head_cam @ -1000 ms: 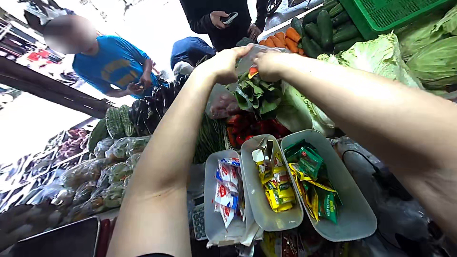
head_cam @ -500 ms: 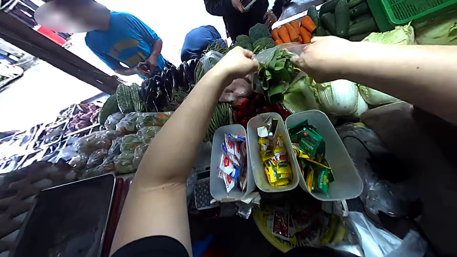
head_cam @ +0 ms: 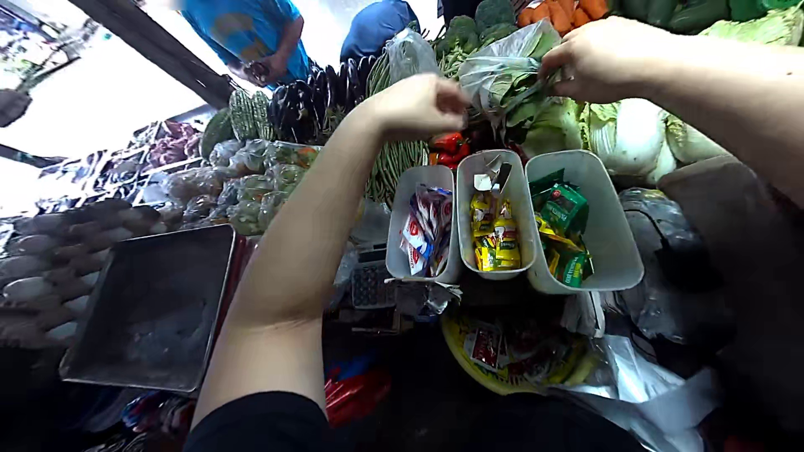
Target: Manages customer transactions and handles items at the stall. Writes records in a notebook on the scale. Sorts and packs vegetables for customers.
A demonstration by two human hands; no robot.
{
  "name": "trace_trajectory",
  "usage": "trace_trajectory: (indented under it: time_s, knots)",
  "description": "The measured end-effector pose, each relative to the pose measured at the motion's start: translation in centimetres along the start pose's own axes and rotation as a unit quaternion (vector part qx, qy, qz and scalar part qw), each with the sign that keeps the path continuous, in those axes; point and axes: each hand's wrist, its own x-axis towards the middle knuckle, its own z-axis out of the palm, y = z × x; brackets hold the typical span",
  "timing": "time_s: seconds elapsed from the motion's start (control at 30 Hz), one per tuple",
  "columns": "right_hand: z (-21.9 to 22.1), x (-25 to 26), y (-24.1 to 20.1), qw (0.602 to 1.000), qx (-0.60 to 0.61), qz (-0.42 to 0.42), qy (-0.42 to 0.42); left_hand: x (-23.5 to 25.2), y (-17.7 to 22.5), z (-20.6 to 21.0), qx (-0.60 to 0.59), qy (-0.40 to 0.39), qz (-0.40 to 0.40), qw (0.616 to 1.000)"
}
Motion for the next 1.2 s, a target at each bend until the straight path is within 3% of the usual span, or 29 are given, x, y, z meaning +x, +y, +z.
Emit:
trace_trajectory:
  time_s: [0.1,0.17,0.27,0.4,0.5,0.7,0.83,1.0,1.2]
  knots:
    - [0.2,-0.7,-0.6,0.999,-0.02,0.01,-0.025,-1.7,-2.5,1.5,0.019,-0.082,-0.099,0.992]
    - [0.7,-1.1,-1.2,0.999,-0.025,-0.001,-0.019,-2.0,-4.5,3.1,-0.07,-0.1,-0.148,0.981]
    - [1.0,-1.9,-2.5,0.998,-0.049,0.001,-0.04,-2.7,-5.9,4.6,-0.239,-0.083,-0.169,0.953]
    - [0.8,-3.3,-3.2,0.993,-0.105,-0.008,-0.056,-3.3,-5.8,5.7,-0.296,-0.042,-0.206,0.932]
    - [0.7,-4.5,-2.6,0.99,-0.132,0.0,-0.041,-3.8,-7.7,6.7,-0.285,-0.024,-0.16,0.945]
    - [-0.6,-6.8,-2.9,0.99,-0.12,0.067,-0.043,-3.5,-11.3,9.1,-0.094,-0.02,-0.101,0.99]
    - [-1.1,-8.8,-3.8,0.985,-0.11,0.102,-0.09,-3.6,-13.5,12.1,-0.174,0.011,-0.079,0.981]
    - [-2.6,-12.7,-5.5,0.969,-0.108,0.145,-0.169,-5.2,-12.3,12.1,-0.139,0.015,-0.054,0.989]
    - [-6.3,-20.1,-8.2,0.977,-0.091,0.15,-0.122,-8.0,-9.8,11.3,-0.176,0.022,-0.085,0.981]
